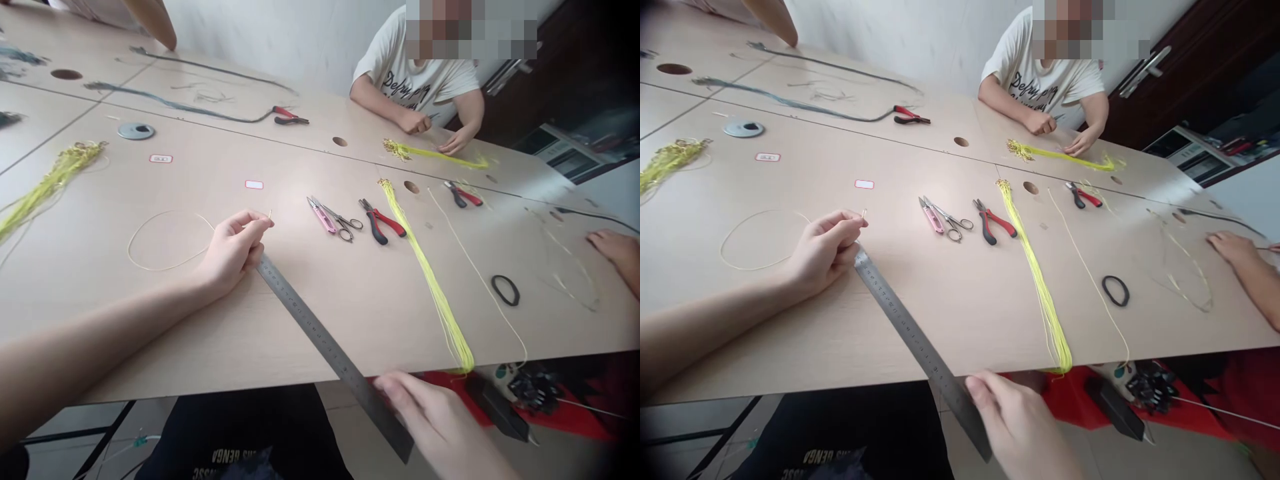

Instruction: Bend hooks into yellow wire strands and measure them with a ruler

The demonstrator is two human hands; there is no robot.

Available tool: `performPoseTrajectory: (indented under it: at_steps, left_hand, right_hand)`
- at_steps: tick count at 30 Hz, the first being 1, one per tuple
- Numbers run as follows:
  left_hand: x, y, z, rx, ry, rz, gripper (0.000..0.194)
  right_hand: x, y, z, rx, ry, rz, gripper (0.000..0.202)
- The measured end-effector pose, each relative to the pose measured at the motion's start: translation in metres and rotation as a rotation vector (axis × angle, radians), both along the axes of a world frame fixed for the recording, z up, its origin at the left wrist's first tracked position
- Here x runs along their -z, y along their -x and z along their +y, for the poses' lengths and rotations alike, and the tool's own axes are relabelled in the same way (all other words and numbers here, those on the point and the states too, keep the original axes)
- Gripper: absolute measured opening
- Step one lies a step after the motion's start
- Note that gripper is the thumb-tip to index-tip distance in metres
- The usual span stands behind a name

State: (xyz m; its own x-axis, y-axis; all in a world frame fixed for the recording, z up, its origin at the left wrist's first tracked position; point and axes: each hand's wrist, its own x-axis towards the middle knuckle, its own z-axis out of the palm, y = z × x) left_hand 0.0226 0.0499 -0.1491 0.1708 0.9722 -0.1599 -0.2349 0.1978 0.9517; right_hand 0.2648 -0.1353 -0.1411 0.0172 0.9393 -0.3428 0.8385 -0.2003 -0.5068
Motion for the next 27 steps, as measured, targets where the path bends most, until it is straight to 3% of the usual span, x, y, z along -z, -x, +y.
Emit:
performPoseTrajectory:
  at_steps: [6, 10, 12, 16, 20, 21, 24, 27]
  left_hand:
    - [-0.003, 0.000, -0.005, -0.034, 0.004, -0.031, 0.006]
    - [-0.004, 0.001, -0.006, -0.146, 0.015, -0.081, 0.010]
    - [-0.002, 0.001, -0.007, -0.181, 0.023, -0.098, 0.013]
    - [0.002, 0.000, -0.009, -0.179, 0.019, -0.097, 0.012]
    - [0.004, -0.003, -0.014, -0.141, 0.014, -0.079, 0.010]
    - [0.004, -0.003, -0.015, -0.132, 0.018, -0.074, 0.010]
    - [0.004, -0.003, -0.017, -0.110, 0.037, -0.059, 0.009]
    - [0.004, -0.003, -0.017, -0.081, 0.067, -0.049, 0.010]
  right_hand:
    - [0.013, 0.031, 0.000, 0.027, 0.254, 0.478, 0.037]
    - [0.006, 0.029, 0.001, 0.342, 0.229, 0.915, 0.034]
    - [0.001, 0.030, 0.008, 0.422, 0.158, 1.142, 0.032]
    - [-0.014, 0.048, 0.047, 0.263, -0.090, 1.268, 0.022]
    - [-0.024, 0.075, 0.113, 0.279, -0.378, 1.308, 0.012]
    - [-0.023, 0.081, 0.129, 0.231, -0.429, 1.365, 0.011]
    - [-0.013, 0.089, 0.165, 0.109, -0.455, 1.472, 0.006]
    - [0.001, 0.087, 0.174, 0.112, -0.349, 1.508, 0.010]
